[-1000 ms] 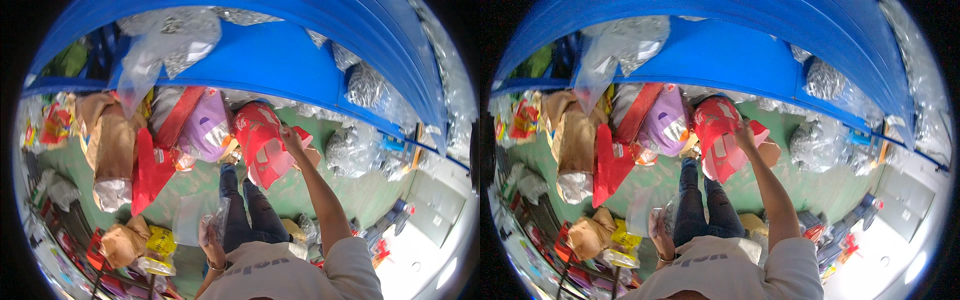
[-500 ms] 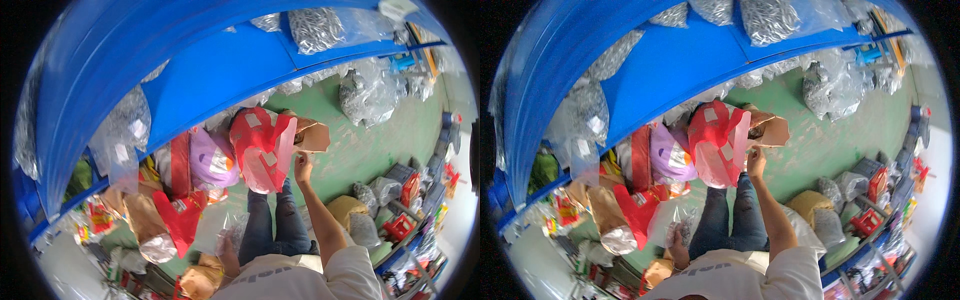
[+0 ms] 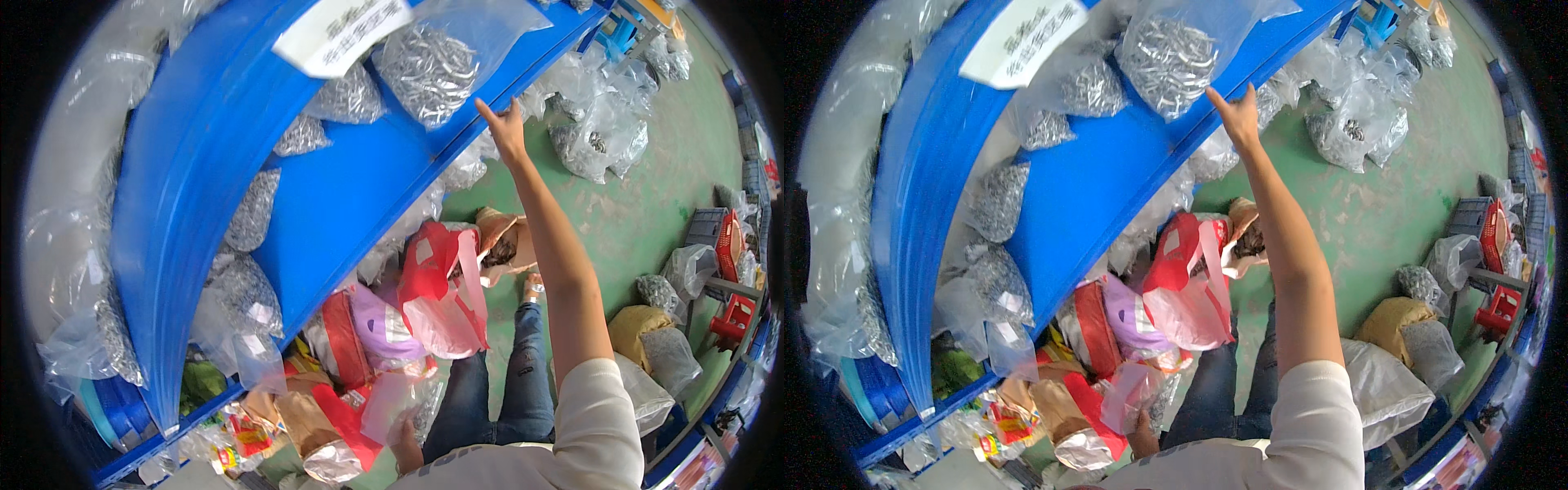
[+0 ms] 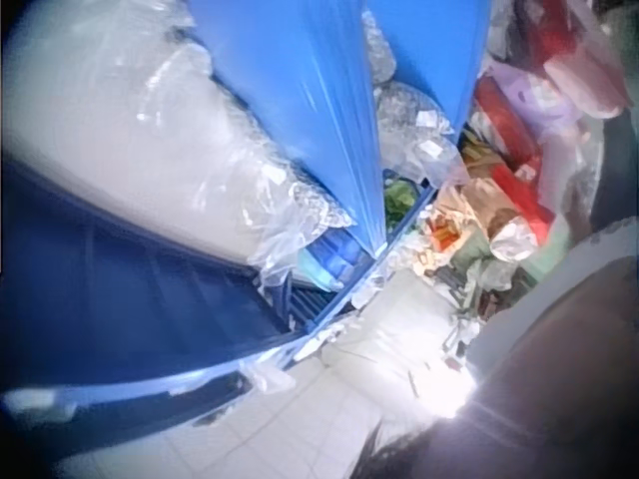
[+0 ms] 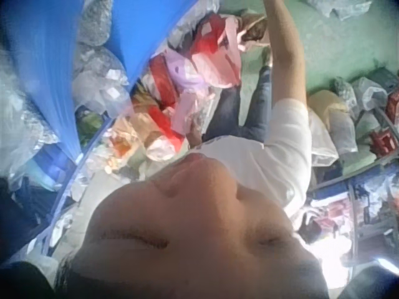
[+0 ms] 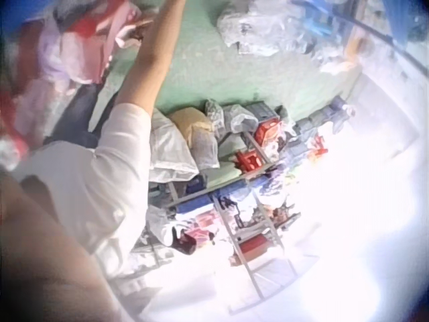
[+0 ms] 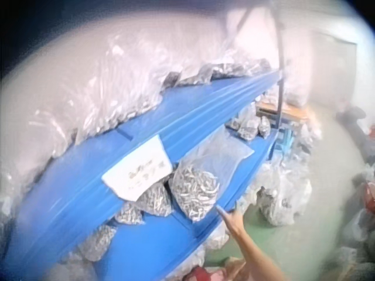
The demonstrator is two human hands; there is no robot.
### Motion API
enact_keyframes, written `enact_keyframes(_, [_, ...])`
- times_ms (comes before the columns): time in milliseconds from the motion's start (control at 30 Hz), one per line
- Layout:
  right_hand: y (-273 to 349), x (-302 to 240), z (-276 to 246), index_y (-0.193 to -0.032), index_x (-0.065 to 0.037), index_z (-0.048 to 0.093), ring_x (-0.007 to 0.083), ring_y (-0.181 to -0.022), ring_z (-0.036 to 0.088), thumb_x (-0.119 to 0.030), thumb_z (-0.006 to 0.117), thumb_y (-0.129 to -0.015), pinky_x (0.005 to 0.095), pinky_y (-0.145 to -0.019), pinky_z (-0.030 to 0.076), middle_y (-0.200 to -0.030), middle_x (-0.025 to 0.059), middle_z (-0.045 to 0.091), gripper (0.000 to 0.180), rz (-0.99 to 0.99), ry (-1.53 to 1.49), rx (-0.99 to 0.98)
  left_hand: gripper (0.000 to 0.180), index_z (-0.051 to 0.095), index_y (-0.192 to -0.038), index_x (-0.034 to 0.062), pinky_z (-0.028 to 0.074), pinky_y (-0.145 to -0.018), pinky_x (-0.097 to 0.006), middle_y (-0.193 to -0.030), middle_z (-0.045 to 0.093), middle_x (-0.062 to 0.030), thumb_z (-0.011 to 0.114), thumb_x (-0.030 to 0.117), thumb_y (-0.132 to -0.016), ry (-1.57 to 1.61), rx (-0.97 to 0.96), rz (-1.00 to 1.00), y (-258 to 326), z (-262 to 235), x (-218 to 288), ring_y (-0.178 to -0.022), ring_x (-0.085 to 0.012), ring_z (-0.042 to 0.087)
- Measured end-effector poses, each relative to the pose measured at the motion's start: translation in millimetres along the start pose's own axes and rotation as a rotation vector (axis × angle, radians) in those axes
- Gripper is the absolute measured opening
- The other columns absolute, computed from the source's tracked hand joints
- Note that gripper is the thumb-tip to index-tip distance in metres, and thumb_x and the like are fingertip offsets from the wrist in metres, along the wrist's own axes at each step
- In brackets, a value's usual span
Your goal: The person picks up small metal hooks from a table by hand and places them into a plastic bag. They then move to a shelving unit and handle several other bags containing various metal components.
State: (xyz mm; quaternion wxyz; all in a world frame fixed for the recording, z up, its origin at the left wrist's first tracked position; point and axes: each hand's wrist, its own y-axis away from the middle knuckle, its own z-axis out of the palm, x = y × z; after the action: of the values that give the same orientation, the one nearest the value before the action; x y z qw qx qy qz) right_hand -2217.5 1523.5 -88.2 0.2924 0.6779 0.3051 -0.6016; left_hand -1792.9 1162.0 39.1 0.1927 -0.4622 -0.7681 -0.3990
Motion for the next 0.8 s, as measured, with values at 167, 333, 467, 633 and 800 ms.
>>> enact_keyframes(167, [-103, -32, 9, -0.115, 0.007, 0.046, 0.0259, -0.090, 0.059, -0.044, 0.074, -0.063, 0.0323, -0.076, 0.046, -0.101, 0.0217, 0.058, 0.079, 0.019, 0.041, 0.285, 0.026, 0.062, -0.095, -0.0006, 0.043, -0.076, -0.031, -0.090, 0.061, -0.0116, 0.040, 0.007, -0.084, 0.111, 0.076, 0.125, -11, 22, 17, -0.085, -0.0224, 0.056])
enact_keyframes(333, [-88, -43, 50, -0.066, -0.004, 0.060, 0.0355, -0.067, 0.059, -0.017, 0.054, -0.069, 0.0433, -0.061, 0.047, -0.070, 0.0189, 0.060, 0.015, -0.357, 0.585, 0.033, 0.024, 0.063, -0.094, 0.0001, 0.043, -0.077, -0.031, -0.090, 0.061, -0.0111, 0.041, 0.006, -0.084, 0.099, 0.114, 0.099, -29, 67, 47, -0.086, -0.0222, 0.056])
enact_keyframes(467, [-73, -26, 26, -0.069, -0.007, 0.060, 0.0270, -0.071, 0.061, -0.011, 0.052, -0.066, 0.0374, -0.064, 0.048, -0.074, 0.0121, 0.062, 0.010, -0.789, 0.817, -0.449, 0.023, 0.063, -0.094, 0.0007, 0.043, -0.077, -0.031, -0.090, 0.061, -0.0108, 0.043, 0.006, -0.084, 0.052, 0.139, 0.085, -41, 120, 87, -0.087, -0.0220, 0.056])
enact_keyframes(633, [-86, -25, -7, -0.071, -0.007, 0.056, 0.0244, -0.071, 0.058, -0.012, 0.051, -0.068, 0.0353, -0.067, 0.044, -0.072, 0.0097, 0.058, 0.007, -1.051, 0.647, -0.659, 0.021, 0.063, -0.094, 0.0015, 0.043, -0.078, -0.031, -0.089, 0.061, -0.0103, 0.044, 0.006, -0.084, -0.068, 0.184, -0.036, -27, 217, 140, -0.088, -0.0218, 0.056])
enact_keyframes(800, [-109, -25, -58, -0.071, -0.007, 0.058, 0.0229, -0.072, 0.057, -0.012, 0.052, -0.068, 0.0330, -0.072, 0.041, -0.071, 0.0088, 0.058, 0.008, -0.985, 0.574, -0.894, 0.019, 0.062, -0.094, 0.0023, 0.043, -0.081, -0.034, -0.094, 0.061, -0.0111, 0.047, 0.010, -0.087, -0.131, 0.119, 0.034, -23, 285, 242, -0.088, -0.0241, 0.057])
